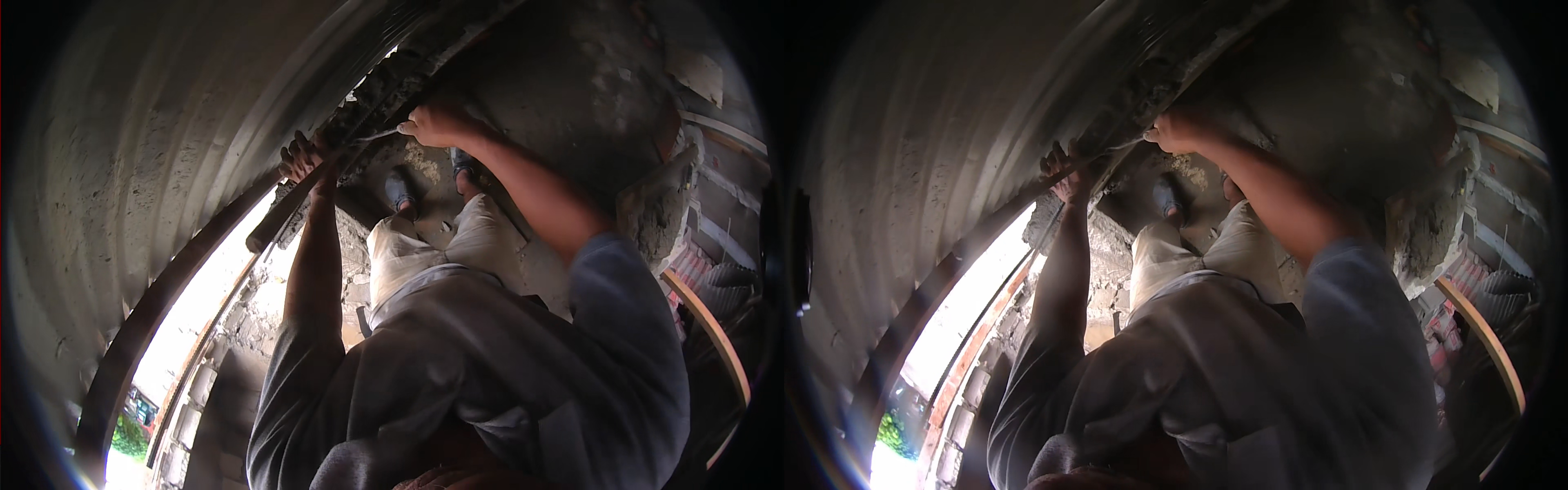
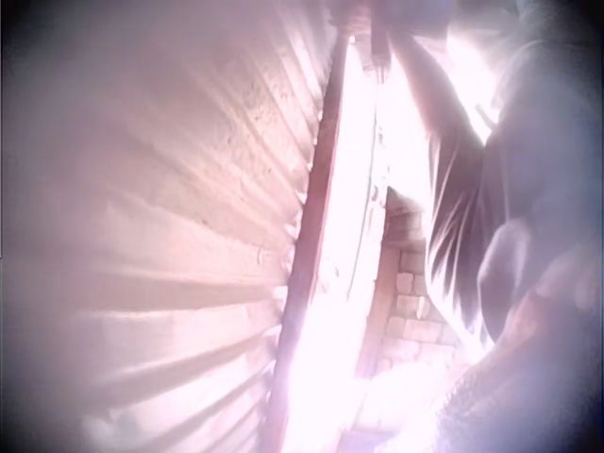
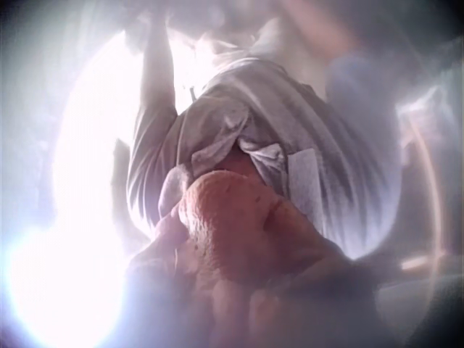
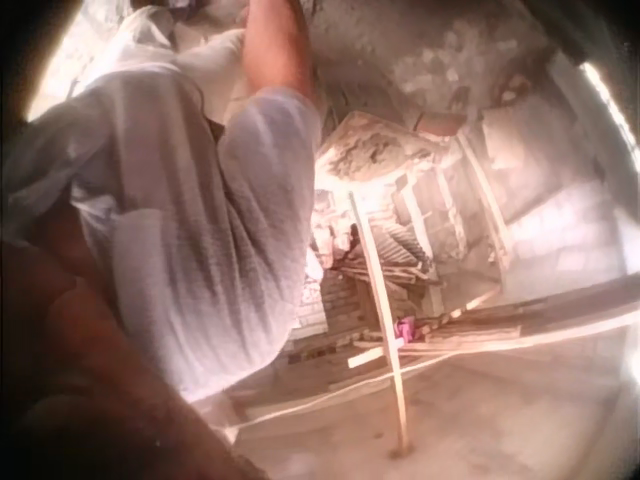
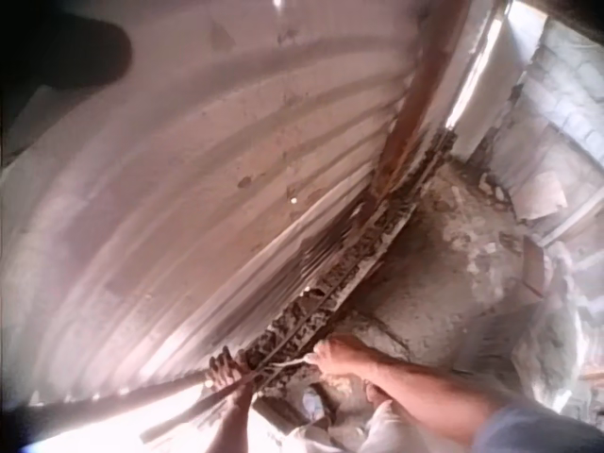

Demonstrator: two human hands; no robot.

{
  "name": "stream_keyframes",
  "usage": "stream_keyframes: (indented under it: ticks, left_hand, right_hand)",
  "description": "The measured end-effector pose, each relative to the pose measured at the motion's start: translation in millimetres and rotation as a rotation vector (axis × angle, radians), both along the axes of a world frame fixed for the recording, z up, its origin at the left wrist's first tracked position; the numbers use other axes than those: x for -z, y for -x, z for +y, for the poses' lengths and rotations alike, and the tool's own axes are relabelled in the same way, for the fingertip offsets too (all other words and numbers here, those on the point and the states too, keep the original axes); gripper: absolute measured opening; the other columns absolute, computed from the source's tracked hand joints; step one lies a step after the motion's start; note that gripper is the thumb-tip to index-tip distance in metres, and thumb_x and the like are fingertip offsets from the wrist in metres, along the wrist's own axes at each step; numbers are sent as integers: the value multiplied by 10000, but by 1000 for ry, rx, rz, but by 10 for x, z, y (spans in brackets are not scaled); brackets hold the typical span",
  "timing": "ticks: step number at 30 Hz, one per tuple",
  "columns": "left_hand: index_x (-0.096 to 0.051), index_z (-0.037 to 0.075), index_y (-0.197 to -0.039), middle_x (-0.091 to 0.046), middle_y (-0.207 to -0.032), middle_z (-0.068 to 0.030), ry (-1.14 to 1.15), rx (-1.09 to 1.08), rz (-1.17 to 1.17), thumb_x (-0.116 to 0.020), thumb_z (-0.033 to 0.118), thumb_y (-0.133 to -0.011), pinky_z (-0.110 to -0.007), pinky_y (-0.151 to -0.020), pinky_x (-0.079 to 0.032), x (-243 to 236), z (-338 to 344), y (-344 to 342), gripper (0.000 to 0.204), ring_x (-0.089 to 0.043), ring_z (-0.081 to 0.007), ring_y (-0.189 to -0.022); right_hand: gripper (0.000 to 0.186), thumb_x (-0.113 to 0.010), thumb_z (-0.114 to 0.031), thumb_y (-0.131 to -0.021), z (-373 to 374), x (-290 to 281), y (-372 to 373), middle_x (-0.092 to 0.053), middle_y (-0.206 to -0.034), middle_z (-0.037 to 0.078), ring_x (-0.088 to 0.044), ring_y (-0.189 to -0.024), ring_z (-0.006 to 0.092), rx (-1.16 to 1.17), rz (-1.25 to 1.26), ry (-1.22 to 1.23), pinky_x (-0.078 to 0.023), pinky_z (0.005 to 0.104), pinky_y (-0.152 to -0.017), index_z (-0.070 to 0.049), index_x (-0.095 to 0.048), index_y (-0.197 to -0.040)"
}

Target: The recorder is seen tying rebar or metal structure to a corrugated roof element using wire and a tool.

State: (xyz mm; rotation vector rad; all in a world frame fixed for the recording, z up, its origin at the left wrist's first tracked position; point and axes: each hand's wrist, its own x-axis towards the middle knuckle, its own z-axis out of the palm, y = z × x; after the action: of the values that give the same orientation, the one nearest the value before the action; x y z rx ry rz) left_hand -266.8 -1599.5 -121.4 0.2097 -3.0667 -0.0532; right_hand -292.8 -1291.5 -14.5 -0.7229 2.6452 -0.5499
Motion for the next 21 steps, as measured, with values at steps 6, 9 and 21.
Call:
stream_keyframes:
  ticks: [6,9,21]
  left_hand:
    - [-558,224,-1293,-514,-1364,-154,42,110,-117,-562,456,-867,-521,-1101,-308,-527,217,-124,485,-506,-316,-1230]
    - [-560,251,-1288,-490,-1402,-136,53,80,-137,-594,477,-840,-517,-1105,-306,-455,116,-92,503,-504,-314,-1231]
    - [-530,136,-1337,-564,-1307,-139,-200,-144,-157,-571,579,-866,-577,-1048,-315,-559,182,-38,648,-454,-374,-1271]
  right_hand:
    - [477,-550,-528,-946,-174,-75,-727,-538,-619,-9,-448,-486,69,880,-1222,491,-283,247,-373,-97,-608,-750]
    - [418,-563,-527,-947,-355,-66,-1011,-489,-632,-39,-400,-470,55,1118,-1621,751,-249,236,-380,-124,-549,-838]
    - [335,-574,-416,-954,-875,-275,-1337,-585,-718,35,-589,-612,172,1209,-1225,651,-417,329,-445,-82,-593,-970]
